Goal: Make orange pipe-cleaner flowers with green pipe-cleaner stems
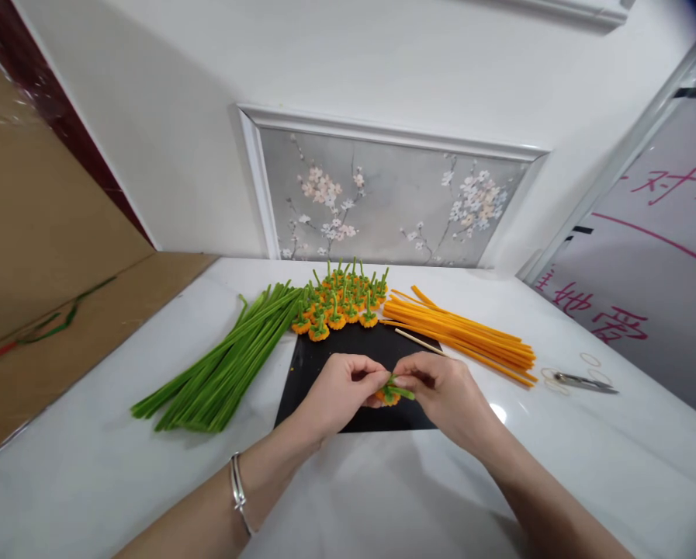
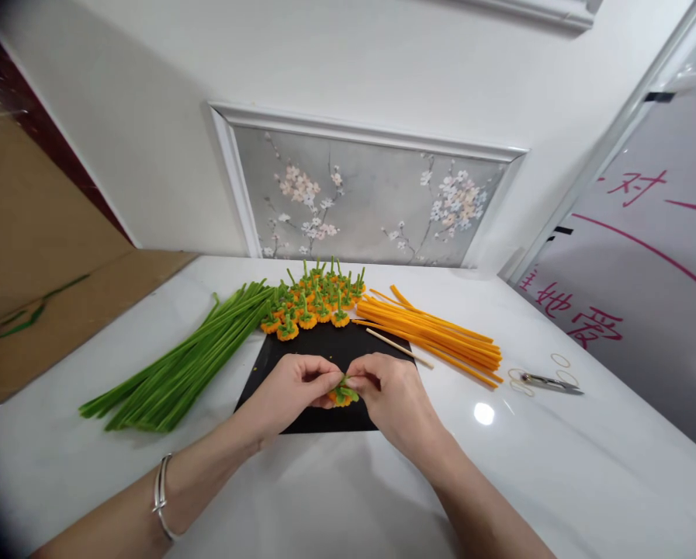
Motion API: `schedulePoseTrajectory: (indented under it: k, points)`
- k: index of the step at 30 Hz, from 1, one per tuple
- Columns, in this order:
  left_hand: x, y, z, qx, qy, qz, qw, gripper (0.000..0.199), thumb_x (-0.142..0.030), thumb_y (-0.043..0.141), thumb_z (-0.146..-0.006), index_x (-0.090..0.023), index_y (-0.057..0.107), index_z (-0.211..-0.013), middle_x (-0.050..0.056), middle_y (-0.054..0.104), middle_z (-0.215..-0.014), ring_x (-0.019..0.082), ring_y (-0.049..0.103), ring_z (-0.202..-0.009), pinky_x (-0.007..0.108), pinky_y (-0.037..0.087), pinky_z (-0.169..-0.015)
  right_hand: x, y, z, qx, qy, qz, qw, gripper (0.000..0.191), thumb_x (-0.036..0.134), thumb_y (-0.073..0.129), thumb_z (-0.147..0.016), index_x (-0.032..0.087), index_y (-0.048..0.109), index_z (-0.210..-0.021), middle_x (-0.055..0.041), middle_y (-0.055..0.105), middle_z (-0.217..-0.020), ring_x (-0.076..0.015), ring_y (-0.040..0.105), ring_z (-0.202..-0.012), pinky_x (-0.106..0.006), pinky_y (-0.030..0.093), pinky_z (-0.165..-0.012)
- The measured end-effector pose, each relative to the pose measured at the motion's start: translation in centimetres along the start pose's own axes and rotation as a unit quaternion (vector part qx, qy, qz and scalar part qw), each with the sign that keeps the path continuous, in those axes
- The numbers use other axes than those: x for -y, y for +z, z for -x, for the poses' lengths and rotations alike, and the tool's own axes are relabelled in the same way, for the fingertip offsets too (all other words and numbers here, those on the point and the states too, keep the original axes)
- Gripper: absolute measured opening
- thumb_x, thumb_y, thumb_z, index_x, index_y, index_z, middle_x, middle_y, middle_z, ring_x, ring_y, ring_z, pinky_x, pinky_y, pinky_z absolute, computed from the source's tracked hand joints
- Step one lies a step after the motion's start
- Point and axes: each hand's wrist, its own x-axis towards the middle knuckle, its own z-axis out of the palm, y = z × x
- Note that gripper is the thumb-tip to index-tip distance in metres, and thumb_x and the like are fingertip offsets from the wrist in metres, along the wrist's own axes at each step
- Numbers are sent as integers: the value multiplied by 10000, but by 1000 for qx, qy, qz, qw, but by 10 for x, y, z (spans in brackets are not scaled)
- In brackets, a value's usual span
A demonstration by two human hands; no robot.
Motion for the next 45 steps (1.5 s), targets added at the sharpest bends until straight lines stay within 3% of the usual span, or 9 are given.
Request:
schedulePoseTrajectory:
  k: [4,13,19,24,28,30,33,36,45]
  points:
    - [-1,1,1,13,-17,6,1000,179,-280,653,-758,-111,675,-700,36,645,-644,109,603,-599,217,510,-596,3,-1,1,-6,-15,30,999,128,164,559,-788,199,623,-683,4,588,-680,-126,507,-618,-233,383,-577]
    - [-3,4,5,-1,25,87,996,239,-332,686,-742,-108,624,-684,5,589,-645,89,546,-605,215,473,-598,4,14,0,-45,90,-217,971,231,361,618,-791,155,608,-689,9,542,-610,-110,449,-575,-221,360,-533]
    - [-5,-2,3,29,-24,106,994,280,-373,730,-698,-112,626,-698,0,582,-650,76,519,-574,202,428,-559,0,6,3,-63,-82,-42,994,113,178,558,-841,188,632,-756,-15,622,-726,-129,521,-641,-235,423,-585]
    - [-5,-6,4,66,-52,115,990,282,-379,740,-686,-113,650,-718,8,592,-653,77,524,-582,194,407,-551,-7,-9,-4,-19,-330,42,943,217,76,464,-885,190,640,-831,-58,657,-807,-159,566,-765,-296,487,-699]
    - [-9,-4,6,56,-20,64,996,241,-352,704,-718,-118,650,-703,3,582,-624,78,495,-558,207,404,-547,-14,-16,-8,-9,-395,73,916,231,69,479,-877,201,668,-878,-71,685,-874,-171,588,-815,-312,510,-724]
    - [-11,-4,7,32,40,-1,999,202,-319,660,-756,-122,648,-712,4,583,-613,88,493,-550,222,411,-550,-13,-16,-7,-15,-350,64,934,204,119,494,-884,208,677,-877,-71,685,-882,-167,609,-795,-301,517,-711]
    - [-11,-5,8,-22,156,-110,981,149,-259,585,-816,-140,643,-746,20,616,-696,115,533,-629,242,429,-600,-7,-10,-3,-34,-147,-20,988,145,259,515,-894,189,640,-869,-39,655,-714,-131,598,-583,-247,503,-549]
    - [-8,-6,8,-63,239,-186,951,158,-230,538,-853,-160,635,-750,28,633,-785,127,555,-714,247,430,-652,1,-2,0,10,20,-128,992,245,385,479,-907,175,565,-814,21,567,-542,-101,525,-427,-207,435,-429]
    - [-8,1,8,-53,177,-146,972,167,-249,567,-829,-151,650,-723,24,629,-729,127,555,-671,238,435,-614,8,1,2,10,-23,-36,999,151,189,487,-873,184,565,-743,25,543,-605,-95,490,-529,-198,365,-482]
